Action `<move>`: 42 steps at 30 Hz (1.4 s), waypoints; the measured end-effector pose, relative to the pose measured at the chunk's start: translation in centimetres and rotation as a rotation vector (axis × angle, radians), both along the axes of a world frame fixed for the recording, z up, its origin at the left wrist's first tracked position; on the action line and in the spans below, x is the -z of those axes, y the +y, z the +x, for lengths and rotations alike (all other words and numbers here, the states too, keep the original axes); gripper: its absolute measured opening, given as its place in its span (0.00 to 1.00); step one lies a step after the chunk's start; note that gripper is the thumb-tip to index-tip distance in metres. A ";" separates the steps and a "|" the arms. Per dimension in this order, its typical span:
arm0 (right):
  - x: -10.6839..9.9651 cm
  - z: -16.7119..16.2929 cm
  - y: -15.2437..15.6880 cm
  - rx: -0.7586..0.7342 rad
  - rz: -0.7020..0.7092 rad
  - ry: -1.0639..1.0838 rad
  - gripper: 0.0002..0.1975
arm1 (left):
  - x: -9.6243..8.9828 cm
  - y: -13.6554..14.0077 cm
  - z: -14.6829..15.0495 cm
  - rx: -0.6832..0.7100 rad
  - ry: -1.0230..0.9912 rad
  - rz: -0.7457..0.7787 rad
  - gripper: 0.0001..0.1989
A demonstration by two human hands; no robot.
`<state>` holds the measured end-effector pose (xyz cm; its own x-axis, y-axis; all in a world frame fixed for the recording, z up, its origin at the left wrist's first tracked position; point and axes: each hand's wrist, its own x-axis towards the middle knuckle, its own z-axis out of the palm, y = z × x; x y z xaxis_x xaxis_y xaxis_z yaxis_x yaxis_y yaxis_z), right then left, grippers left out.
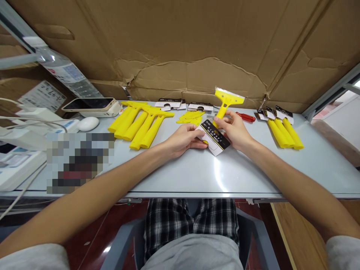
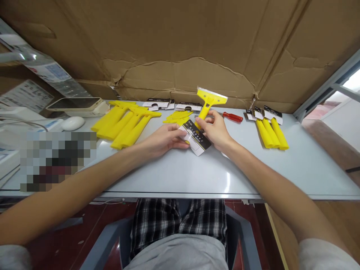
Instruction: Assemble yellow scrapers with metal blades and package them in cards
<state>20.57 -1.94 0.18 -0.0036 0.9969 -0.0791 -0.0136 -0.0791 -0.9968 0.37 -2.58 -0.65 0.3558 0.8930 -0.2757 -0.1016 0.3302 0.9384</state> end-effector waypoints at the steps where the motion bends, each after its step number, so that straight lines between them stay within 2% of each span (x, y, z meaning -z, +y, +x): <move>1: -0.1 -0.1 -0.1 -0.014 -0.009 0.007 0.39 | -0.2 0.1 -0.4 0.062 0.042 0.018 0.08; 4: -0.4 -0.2 -0.6 -0.095 -0.057 -0.008 0.39 | -1.3 0.6 -1.8 0.306 0.209 0.155 0.18; 7: -0.8 -0.3 -1.1 -0.210 -0.091 -0.059 0.40 | -2.5 0.9 -3.0 0.359 0.318 0.327 0.18; 10: -1.2 -0.3 -1.5 -0.303 -0.108 -0.091 0.40 | -2.8 0.9 -3.2 0.293 0.302 0.347 0.20; 14: -1.1 0.1 -1.5 -0.435 -0.115 -0.134 0.40 | -1.6 1.0 -2.1 0.066 0.104 0.214 0.27; 16: -0.7 0.2 -1.4 -0.499 -0.111 -0.182 0.38 | -0.9 1.3 -1.6 -0.015 -0.024 0.162 0.24; 18: -0.4 0.2 -1.4 -0.538 -0.107 -0.210 0.38 | -0.2 1.5 -1.3 -0.034 -0.104 0.144 0.19; 21: 0.1 0.2 -1.2 -0.553 -0.110 -0.232 0.36 | 0.4 1.8 -1.0 -0.069 -0.133 0.166 0.16; 24: 0.3 0.2 -1.0 -0.574 -0.117 -0.236 0.35 | 0.7 2.1 -0.9 -0.171 -0.137 0.164 0.13; 29: -0.2 0.7 -0.8 -0.589 -0.108 -0.148 0.41 | 0.3 2.7 -1.1 -0.337 -0.176 0.094 0.14; 32: -0.8 1.6 -0.6 -0.629 -0.057 -0.147 0.37 | 0.0 2.9 -1.2 -0.369 -0.185 0.087 0.13; 36: -1.2 3.0 0.2 -0.794 -0.017 -0.256 0.30 | -0.3 3.1 -1.5 -0.388 -0.201 0.089 0.12; 39: -1.2 3.7 0.7 -0.874 -0.007 -0.340 0.26 | -0.4 3.0 -1.6 -0.367 -0.194 0.091 0.19; 42: -1.1 3.8 0.8 -0.845 0.009 -0.365 0.25 | -0.5 2.6 -1.6 -0.296 -0.152 0.106 0.28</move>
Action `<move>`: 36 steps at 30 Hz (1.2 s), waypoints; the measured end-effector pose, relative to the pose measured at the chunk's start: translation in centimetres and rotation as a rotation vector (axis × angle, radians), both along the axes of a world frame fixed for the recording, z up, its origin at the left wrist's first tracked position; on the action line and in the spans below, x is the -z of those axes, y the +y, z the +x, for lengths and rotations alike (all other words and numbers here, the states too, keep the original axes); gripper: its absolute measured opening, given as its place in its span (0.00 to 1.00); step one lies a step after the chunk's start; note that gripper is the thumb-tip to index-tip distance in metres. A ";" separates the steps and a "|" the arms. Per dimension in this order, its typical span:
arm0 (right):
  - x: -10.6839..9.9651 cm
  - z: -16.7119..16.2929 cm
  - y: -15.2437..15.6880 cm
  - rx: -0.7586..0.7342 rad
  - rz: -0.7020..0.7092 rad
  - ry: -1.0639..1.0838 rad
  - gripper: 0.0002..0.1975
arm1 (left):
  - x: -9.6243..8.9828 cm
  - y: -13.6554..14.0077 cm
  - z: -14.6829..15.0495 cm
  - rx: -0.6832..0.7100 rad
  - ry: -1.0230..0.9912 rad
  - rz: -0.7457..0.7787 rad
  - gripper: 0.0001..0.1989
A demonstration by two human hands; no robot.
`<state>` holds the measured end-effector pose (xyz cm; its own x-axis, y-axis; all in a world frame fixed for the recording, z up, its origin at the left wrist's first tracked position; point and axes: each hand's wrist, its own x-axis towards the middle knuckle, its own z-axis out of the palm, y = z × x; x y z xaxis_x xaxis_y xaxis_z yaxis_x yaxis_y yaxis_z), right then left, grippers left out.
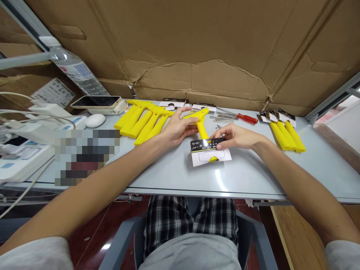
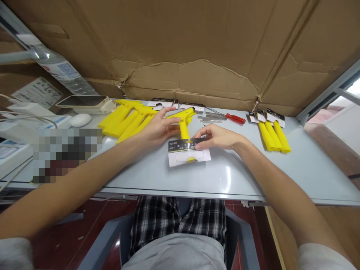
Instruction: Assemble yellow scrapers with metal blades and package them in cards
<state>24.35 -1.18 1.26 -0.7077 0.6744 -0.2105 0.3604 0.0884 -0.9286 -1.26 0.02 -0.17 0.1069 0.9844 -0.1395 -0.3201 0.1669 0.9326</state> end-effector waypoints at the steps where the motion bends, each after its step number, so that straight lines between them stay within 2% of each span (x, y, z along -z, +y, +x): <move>1: 0.1 -0.1 0.0 0.017 0.005 -0.005 0.25 | 0.0 -0.1 0.0 0.026 0.013 0.007 0.28; 5: 0.3 -0.6 -0.4 0.050 0.010 -0.032 0.27 | -0.3 -0.5 0.1 0.065 0.055 0.045 0.24; 13: 0.5 -1.5 -1.1 0.086 0.001 -0.006 0.26 | -0.5 -0.5 -0.1 0.025 0.186 0.098 0.26; 18: 0.0 -1.8 -1.4 0.066 -0.068 -0.051 0.25 | -0.2 -0.5 0.0 0.000 0.255 0.121 0.30; 21: -0.1 -1.8 -1.4 0.090 -0.129 -0.016 0.26 | -0.6 -0.8 0.0 -0.015 0.288 0.158 0.29; 25: 0.1 -2.0 -1.5 0.166 -0.240 0.094 0.26 | -1.3 -1.0 -0.2 -0.113 0.359 0.229 0.27; 29: -0.1 -2.8 -2.0 0.257 -0.342 0.130 0.25 | -1.5 -0.7 -0.4 -0.123 0.301 0.199 0.28; 36: -1.1 -4.0 -2.7 0.581 -0.279 0.272 0.17 | -0.8 0.0 0.0 -0.133 0.104 0.041 0.27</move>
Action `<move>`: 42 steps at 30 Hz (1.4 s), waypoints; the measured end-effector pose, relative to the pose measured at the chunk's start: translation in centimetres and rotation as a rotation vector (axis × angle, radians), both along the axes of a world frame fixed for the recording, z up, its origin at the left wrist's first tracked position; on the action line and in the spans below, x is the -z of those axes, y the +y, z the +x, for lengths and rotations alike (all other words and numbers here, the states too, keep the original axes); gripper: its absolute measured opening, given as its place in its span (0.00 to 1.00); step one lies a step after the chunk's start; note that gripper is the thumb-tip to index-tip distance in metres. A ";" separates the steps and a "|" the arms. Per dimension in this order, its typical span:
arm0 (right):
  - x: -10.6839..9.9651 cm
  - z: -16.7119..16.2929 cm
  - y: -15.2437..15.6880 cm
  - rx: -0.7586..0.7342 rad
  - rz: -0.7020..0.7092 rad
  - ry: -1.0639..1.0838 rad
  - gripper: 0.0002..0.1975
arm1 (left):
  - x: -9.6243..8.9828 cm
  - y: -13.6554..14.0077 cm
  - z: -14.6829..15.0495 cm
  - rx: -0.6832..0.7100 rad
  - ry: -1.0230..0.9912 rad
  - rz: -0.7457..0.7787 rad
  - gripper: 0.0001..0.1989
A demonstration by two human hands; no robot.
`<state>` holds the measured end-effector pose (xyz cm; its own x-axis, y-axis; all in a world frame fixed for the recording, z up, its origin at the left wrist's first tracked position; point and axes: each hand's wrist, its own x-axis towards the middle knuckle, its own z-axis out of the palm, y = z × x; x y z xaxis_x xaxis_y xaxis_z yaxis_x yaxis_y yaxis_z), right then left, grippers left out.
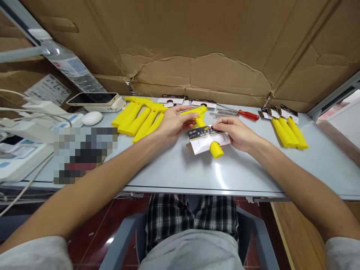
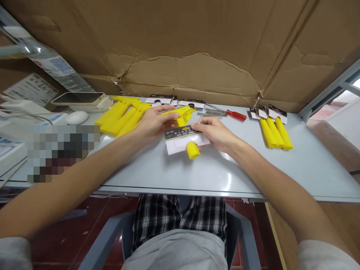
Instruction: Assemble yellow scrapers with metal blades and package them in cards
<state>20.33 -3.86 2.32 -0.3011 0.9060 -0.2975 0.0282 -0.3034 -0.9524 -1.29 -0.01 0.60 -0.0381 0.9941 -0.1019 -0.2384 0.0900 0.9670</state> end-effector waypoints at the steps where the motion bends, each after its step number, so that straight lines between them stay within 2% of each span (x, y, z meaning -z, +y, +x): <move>1: -0.1 -0.1 0.0 0.037 0.005 -0.001 0.16 | 0.1 -0.1 0.1 0.020 -0.009 -0.008 0.27; 6: 0.2 -0.5 0.3 0.103 0.030 -0.017 0.11 | 0.7 -0.9 0.5 0.180 -0.017 0.031 0.28; 10: 0.6 -0.6 0.3 0.108 0.105 0.003 0.10 | 1.0 -0.9 0.6 0.219 0.025 0.052 0.25; 14: 1.4 -0.4 0.4 0.117 0.212 0.035 0.18 | 1.0 -0.3 0.5 0.230 0.065 0.087 0.15; 17: 2.0 -0.2 0.7 0.144 0.287 0.003 0.24 | 0.7 -0.5 0.4 0.297 0.073 0.110 0.20; 21: 2.4 -0.2 0.9 0.215 0.411 -0.077 0.26 | 0.1 -1.4 0.2 0.358 0.245 0.197 0.31; 23: 2.3 -0.2 0.8 0.232 0.404 -0.035 0.30 | -0.1 -1.7 0.1 0.341 0.257 0.200 0.36; 25: 2.1 -0.2 0.6 0.197 0.326 0.032 0.37 | -0.1 -1.6 0.1 0.304 0.183 0.186 0.36; 28: 1.7 -0.3 0.0 0.040 0.180 0.073 0.49 | 0.0 -1.0 0.0 0.220 0.079 0.187 0.37; 30: 1.5 -0.4 -0.3 -0.025 0.141 0.050 0.54 | 0.2 -0.5 -0.1 0.164 0.043 0.201 0.37; 38: 1.8 -0.6 -0.7 -0.043 0.255 -0.157 0.58 | 0.3 0.5 -0.6 -0.132 0.119 0.340 0.23; 42: 1.5 -0.4 -1.1 -0.076 0.322 -0.215 0.60 | 0.1 0.5 -0.8 -0.130 0.172 0.369 0.19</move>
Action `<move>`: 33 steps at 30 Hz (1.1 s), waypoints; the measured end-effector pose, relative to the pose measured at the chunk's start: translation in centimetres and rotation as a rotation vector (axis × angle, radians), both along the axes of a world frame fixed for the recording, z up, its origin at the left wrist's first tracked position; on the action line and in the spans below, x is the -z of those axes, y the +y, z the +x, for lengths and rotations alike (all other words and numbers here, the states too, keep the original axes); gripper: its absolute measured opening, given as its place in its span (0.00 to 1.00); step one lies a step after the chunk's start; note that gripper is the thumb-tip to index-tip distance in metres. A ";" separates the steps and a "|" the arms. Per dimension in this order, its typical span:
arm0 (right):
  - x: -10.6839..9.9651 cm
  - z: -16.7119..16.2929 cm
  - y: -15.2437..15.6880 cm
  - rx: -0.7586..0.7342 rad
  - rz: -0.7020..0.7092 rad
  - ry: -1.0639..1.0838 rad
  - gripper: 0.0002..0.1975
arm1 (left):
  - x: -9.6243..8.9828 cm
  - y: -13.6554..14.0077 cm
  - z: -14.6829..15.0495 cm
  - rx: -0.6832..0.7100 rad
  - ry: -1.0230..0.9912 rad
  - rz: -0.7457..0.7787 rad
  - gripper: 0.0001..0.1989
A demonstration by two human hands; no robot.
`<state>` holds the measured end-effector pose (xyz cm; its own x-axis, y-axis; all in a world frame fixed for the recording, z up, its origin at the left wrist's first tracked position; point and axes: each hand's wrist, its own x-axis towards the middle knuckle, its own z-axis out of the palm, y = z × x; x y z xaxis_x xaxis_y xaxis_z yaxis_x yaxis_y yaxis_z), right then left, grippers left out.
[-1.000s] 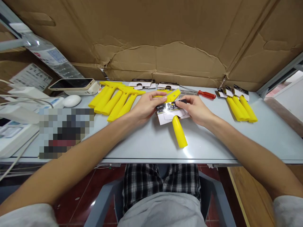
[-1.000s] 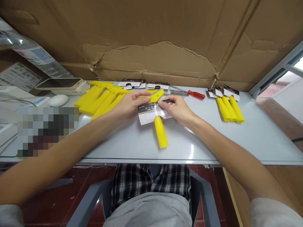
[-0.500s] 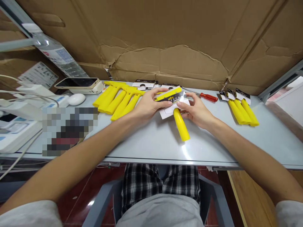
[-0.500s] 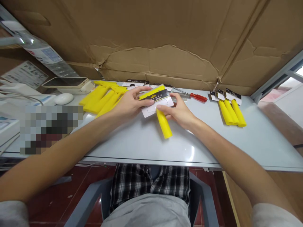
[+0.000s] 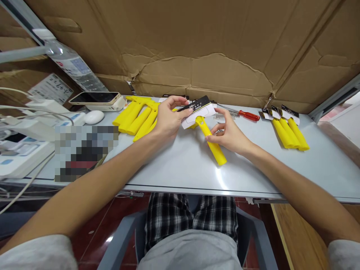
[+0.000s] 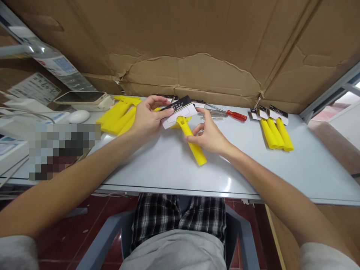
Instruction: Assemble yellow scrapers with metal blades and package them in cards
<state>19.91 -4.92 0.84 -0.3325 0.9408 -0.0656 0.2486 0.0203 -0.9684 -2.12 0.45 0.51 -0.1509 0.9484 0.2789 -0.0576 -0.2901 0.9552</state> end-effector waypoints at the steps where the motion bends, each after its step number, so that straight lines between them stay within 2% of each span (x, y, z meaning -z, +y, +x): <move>1: -0.1 0.0 -0.1 -0.012 -0.003 -0.006 0.62 | 0.0 0.0 -0.1 0.015 0.043 -0.003 0.18; 3: 0.0 0.1 -0.2 -0.055 -0.034 0.006 0.63 | 0.2 0.2 -0.4 0.054 0.154 -0.009 0.15; 5: 0.1 0.1 -0.2 -0.098 -0.025 -0.007 0.60 | 0.6 0.4 -0.7 0.091 0.272 0.007 0.12; 7: 0.3 0.2 -0.1 -0.136 0.100 -0.128 0.51 | 1.1 0.6 -0.8 0.121 0.381 0.055 0.08; 9: 0.4 0.3 -0.1 -0.185 0.289 -0.377 0.36 | 1.7 0.7 -0.7 0.158 0.500 0.122 0.04; 11: 0.4 0.3 -0.2 -0.242 0.432 -0.637 0.27 | 2.4 0.6 -0.4 0.199 0.613 0.194 0.05; 13: 0.2 0.1 -0.3 -0.284 0.483 -0.794 0.27 | 2.8 0.4 -0.1 0.243 0.703 0.258 0.08; 17: -0.1 -0.1 -0.5 -0.317 0.473 -0.887 0.31 | 3.0 -0.1 0.3 0.305 0.820 0.347 0.11; 21: 0.0 0.0 -0.4 -0.331 0.490 -0.898 0.30 | 2.4 -0.3 0.2 0.322 0.895 0.349 0.09; 27: 0.1 0.0 -0.4 -0.340 0.509 -0.923 0.27 | 1.5 0.2 -0.6 0.470 0.923 0.334 0.08; 33: 0.2 0.1 -0.4 -0.353 0.539 -0.870 0.26 | 0.8 0.6 -1.8 0.631 0.941 0.335 0.16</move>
<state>20.02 -5.28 0.60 -0.6300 0.7765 -0.0159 0.7426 0.5963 -0.3049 -3.93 1.01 -0.28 0.7161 0.6398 0.2792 0.4052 -0.7067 0.5801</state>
